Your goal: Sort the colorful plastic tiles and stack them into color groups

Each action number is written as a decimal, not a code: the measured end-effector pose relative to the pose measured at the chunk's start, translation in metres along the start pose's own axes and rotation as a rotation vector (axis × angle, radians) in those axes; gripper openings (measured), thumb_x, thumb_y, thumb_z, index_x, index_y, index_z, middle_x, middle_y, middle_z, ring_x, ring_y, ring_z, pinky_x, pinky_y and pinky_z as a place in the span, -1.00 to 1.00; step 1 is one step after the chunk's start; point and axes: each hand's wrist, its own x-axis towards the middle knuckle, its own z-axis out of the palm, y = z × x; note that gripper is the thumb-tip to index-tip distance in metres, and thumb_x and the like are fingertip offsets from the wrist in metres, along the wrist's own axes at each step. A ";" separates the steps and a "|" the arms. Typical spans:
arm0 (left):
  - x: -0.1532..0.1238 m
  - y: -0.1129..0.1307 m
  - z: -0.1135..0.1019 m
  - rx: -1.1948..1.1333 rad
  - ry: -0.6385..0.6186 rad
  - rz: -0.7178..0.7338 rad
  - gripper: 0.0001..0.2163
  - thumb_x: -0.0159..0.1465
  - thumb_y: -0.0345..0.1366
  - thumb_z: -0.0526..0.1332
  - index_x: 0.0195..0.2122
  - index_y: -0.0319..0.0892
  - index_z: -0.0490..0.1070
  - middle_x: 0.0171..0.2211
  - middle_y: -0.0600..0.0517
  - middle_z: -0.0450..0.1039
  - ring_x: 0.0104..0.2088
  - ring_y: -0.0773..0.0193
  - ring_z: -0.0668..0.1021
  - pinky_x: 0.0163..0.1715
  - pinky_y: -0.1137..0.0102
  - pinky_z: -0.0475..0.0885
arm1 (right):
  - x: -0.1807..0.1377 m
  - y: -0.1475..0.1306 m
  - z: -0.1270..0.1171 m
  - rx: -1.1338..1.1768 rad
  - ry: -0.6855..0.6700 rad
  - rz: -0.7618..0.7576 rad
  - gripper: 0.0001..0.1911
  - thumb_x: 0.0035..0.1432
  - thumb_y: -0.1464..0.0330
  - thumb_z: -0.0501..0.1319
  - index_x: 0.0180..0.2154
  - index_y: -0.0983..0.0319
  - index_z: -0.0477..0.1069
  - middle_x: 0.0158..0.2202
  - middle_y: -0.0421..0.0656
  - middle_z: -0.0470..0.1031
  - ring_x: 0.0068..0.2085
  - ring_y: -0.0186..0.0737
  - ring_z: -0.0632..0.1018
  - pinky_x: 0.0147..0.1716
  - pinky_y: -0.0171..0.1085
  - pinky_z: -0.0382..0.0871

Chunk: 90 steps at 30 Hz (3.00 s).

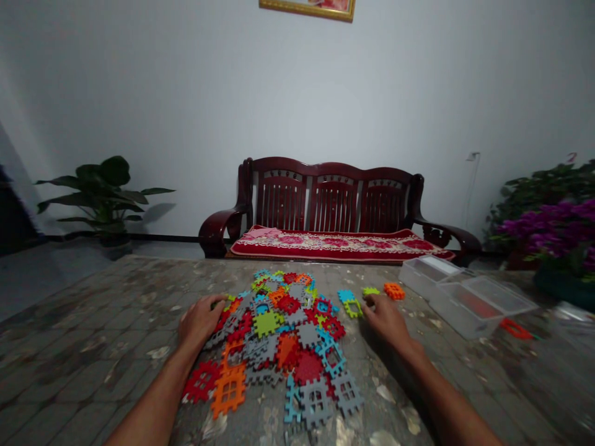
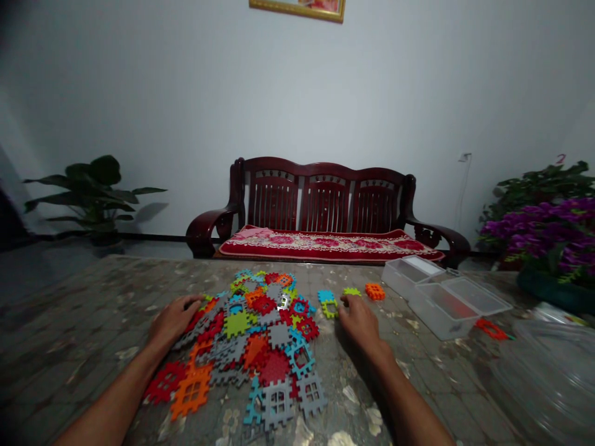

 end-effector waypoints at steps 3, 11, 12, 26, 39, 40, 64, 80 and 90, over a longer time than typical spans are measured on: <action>-0.001 0.001 -0.001 0.005 -0.005 -0.003 -0.61 0.41 -0.18 0.02 0.07 -0.02 0.61 0.19 -0.04 0.55 0.16 0.00 0.56 0.10 0.19 0.43 | -0.001 0.003 0.007 0.025 -0.028 -0.134 -0.42 0.01 0.41 0.21 0.12 0.19 0.52 0.22 0.00 0.51 0.23 0.05 0.48 0.23 -0.07 0.29; 0.004 -0.005 0.005 0.018 0.015 0.012 -0.61 0.40 -0.16 0.03 0.05 0.00 0.62 0.17 -0.03 0.57 0.14 0.01 0.57 0.08 0.20 0.43 | -0.003 0.004 0.010 -0.029 -0.132 -0.187 -0.40 0.07 0.35 0.25 0.19 0.24 0.45 0.20 0.06 0.50 0.22 0.06 0.48 0.26 -0.04 0.25; 0.005 -0.006 0.006 0.022 0.018 0.013 -0.61 0.40 -0.16 0.04 0.05 0.00 0.62 0.16 -0.03 0.57 0.13 0.01 0.57 0.08 0.20 0.44 | -0.004 0.002 0.008 -0.047 -0.133 -0.189 -0.43 0.10 0.32 0.26 0.17 0.25 0.48 0.18 0.07 0.52 0.20 0.06 0.49 0.23 -0.06 0.27; 0.011 -0.014 0.014 -0.007 0.030 0.039 -0.60 0.38 -0.15 0.03 0.04 -0.02 0.63 0.15 -0.04 0.58 0.13 0.01 0.57 0.08 0.21 0.44 | -0.012 0.004 0.003 -0.050 -0.098 -0.233 -0.48 0.06 0.30 0.27 0.09 0.26 0.53 0.06 0.05 0.59 0.10 0.03 0.56 0.14 -0.11 0.36; 0.010 -0.014 0.013 -0.003 0.006 0.035 -0.58 0.39 -0.14 0.01 0.07 -0.03 0.60 0.17 -0.07 0.56 0.13 0.00 0.56 0.10 0.17 0.41 | 0.024 0.023 -0.006 -0.280 0.209 0.131 -0.58 0.25 0.21 0.21 0.05 0.29 0.54 0.02 0.11 0.60 0.07 0.09 0.55 0.03 -0.11 0.38; 0.010 -0.014 0.013 0.000 0.004 0.034 -0.58 0.39 -0.14 0.00 0.07 -0.03 0.60 0.17 -0.07 0.56 0.14 0.01 0.56 0.10 0.18 0.41 | 0.026 0.023 -0.007 -0.301 0.198 0.142 -0.58 0.25 0.21 0.20 0.05 0.29 0.54 0.02 0.11 0.60 0.07 0.09 0.55 0.02 -0.11 0.38; 0.003 -0.006 0.006 -0.007 0.053 0.021 -0.65 0.38 -0.16 0.08 0.00 0.01 0.65 0.11 -0.02 0.61 0.10 0.03 0.59 0.05 0.22 0.45 | 0.023 0.018 0.004 -0.416 0.157 0.151 -0.40 0.27 0.15 0.19 0.24 0.33 0.30 0.08 0.21 0.51 0.11 0.19 0.48 0.05 -0.04 0.31; 0.002 -0.007 0.009 -0.029 0.069 0.023 -0.67 0.37 -0.19 0.10 -0.02 0.02 0.65 0.11 -0.01 0.61 0.09 0.06 0.59 0.05 0.26 0.43 | 0.047 -0.104 0.048 0.058 -0.161 -0.277 -0.57 0.25 0.35 0.13 0.10 0.15 0.56 0.09 -0.09 0.61 0.15 -0.05 0.51 0.20 -0.15 0.29; 0.000 -0.003 0.005 -0.029 0.054 0.020 -0.66 0.38 -0.20 0.08 0.00 0.01 0.64 0.12 -0.02 0.60 0.11 0.07 0.58 0.06 0.26 0.42 | 0.059 -0.121 0.048 0.145 -0.262 -0.181 -0.86 0.04 0.40 0.27 -0.37 0.14 0.62 -0.41 -0.22 0.66 -0.29 -0.18 0.63 -0.28 -0.34 0.38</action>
